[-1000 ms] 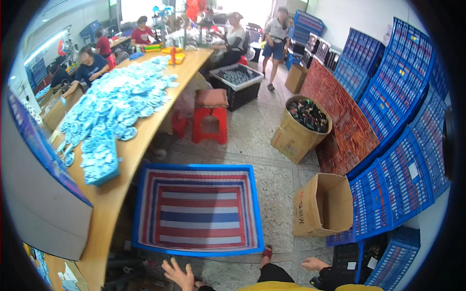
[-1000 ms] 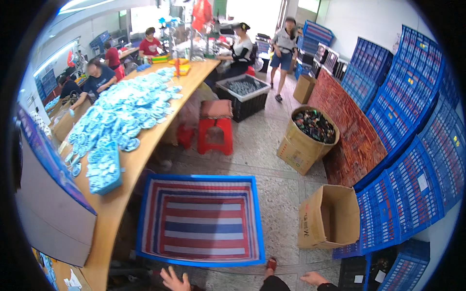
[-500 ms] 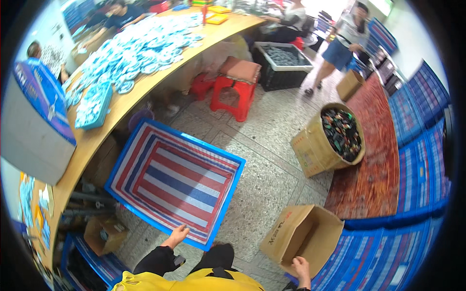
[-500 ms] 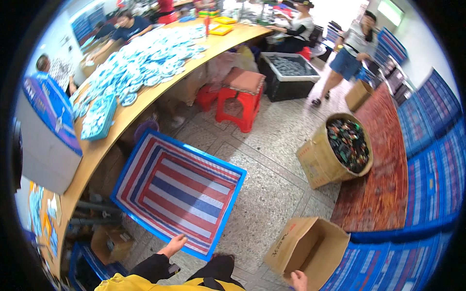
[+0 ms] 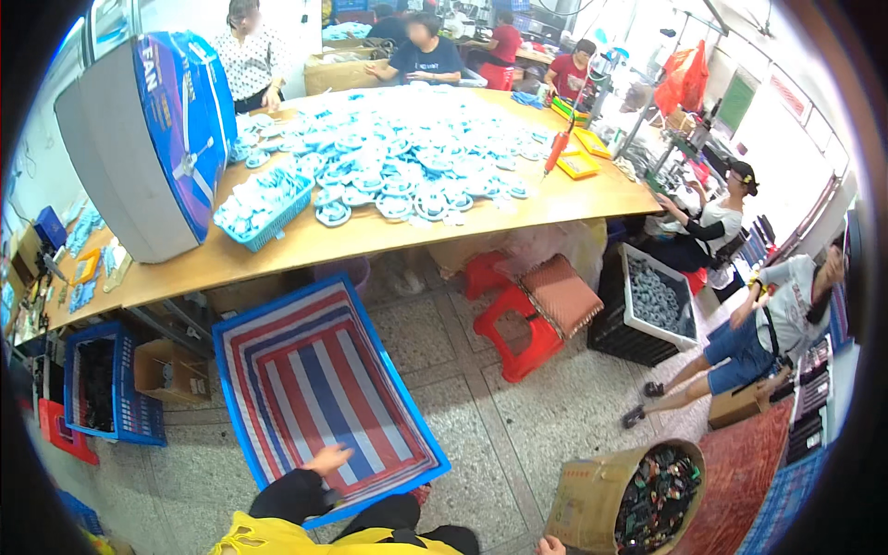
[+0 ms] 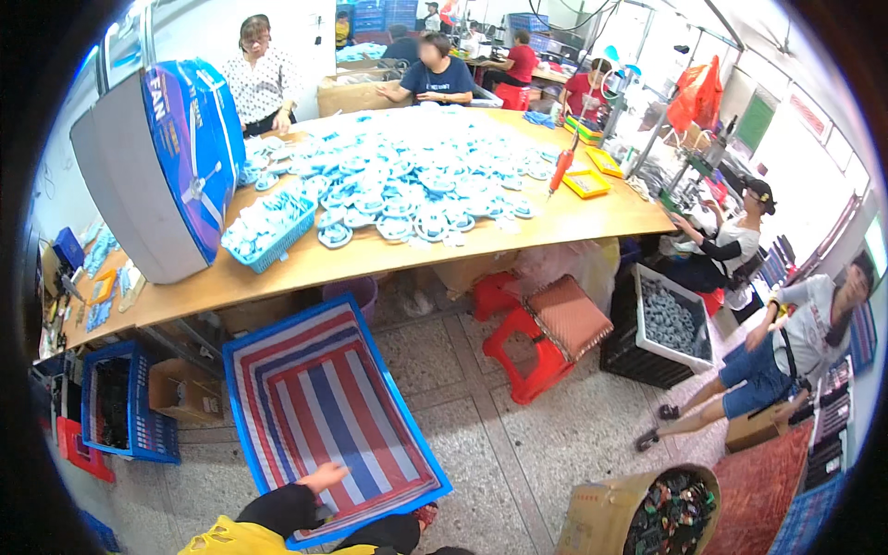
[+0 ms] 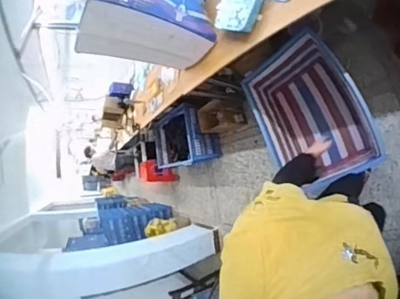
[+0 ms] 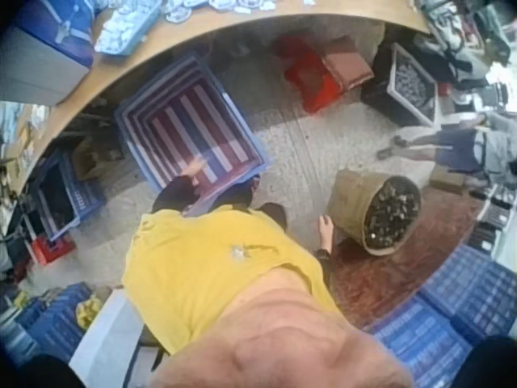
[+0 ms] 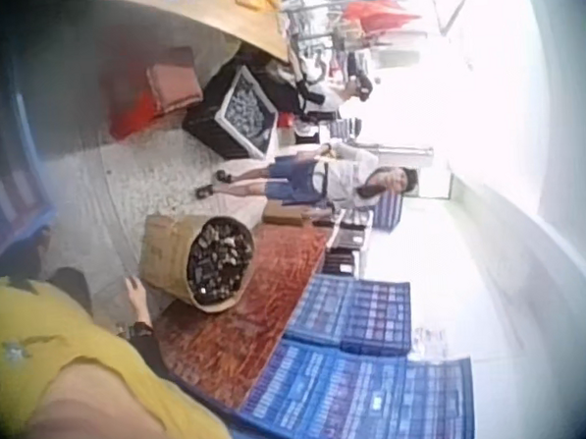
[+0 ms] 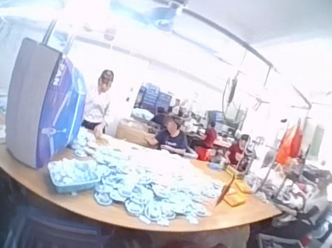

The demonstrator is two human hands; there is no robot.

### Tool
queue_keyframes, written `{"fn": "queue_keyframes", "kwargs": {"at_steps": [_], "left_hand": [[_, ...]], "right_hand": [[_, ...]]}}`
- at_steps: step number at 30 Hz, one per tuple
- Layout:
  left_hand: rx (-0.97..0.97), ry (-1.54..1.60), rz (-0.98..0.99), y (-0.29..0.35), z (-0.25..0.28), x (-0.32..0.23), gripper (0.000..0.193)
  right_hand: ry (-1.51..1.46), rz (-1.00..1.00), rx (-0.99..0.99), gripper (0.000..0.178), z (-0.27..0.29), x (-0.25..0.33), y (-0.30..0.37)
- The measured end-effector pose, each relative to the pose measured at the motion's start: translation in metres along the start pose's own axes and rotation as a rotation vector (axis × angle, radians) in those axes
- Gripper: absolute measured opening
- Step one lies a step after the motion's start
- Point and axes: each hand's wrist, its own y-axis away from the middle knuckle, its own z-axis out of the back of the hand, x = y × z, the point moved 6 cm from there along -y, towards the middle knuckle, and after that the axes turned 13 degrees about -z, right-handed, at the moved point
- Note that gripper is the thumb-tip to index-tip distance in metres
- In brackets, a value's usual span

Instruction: Assembling and sorting blue plastic fan components in a manufacturing workshop.

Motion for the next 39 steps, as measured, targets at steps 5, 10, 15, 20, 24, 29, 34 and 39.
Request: {"fn": "queue_keyframes", "kwargs": {"at_steps": [5,10,15,20,24,29,34,39], "left_hand": [[0.053,0.182,-0.561,-0.123,0.043,-0.355,0.056],[-0.258,0.250,-0.560,-0.182,0.086,-0.366,0.052],[-0.612,0.161,-0.130,-0.157,0.050,-0.250,0.051],[-0.800,0.072,-0.137,-0.170,0.119,-0.314,0.049],[-0.986,-0.101,-0.325,-0.246,0.263,-0.362,0.048],[-1.107,-0.214,-0.405,-0.377,0.456,-0.376,0.053],[-1.153,-0.280,-0.458,-0.496,0.595,-0.384,0.055],[-1.181,-0.260,-0.337,-0.534,0.700,-0.341,0.060]], "right_hand": [[0.157,-0.053,0.273,0.045,0.034,-0.042,-0.158],[0.506,-0.047,0.194,0.047,0.107,0.117,-0.300],[0.336,0.303,0.061,0.045,0.098,0.369,-0.395],[0.378,0.795,0.223,0.045,-0.011,0.587,-0.404],[0.413,1.162,0.221,0.047,-0.103,0.792,-0.361],[0.327,1.375,0.149,0.057,-0.205,1.010,-0.332],[0.306,1.526,-0.160,0.072,-0.242,1.184,-0.323],[0.537,1.402,-0.060,0.069,-0.299,1.298,-0.345]]}}
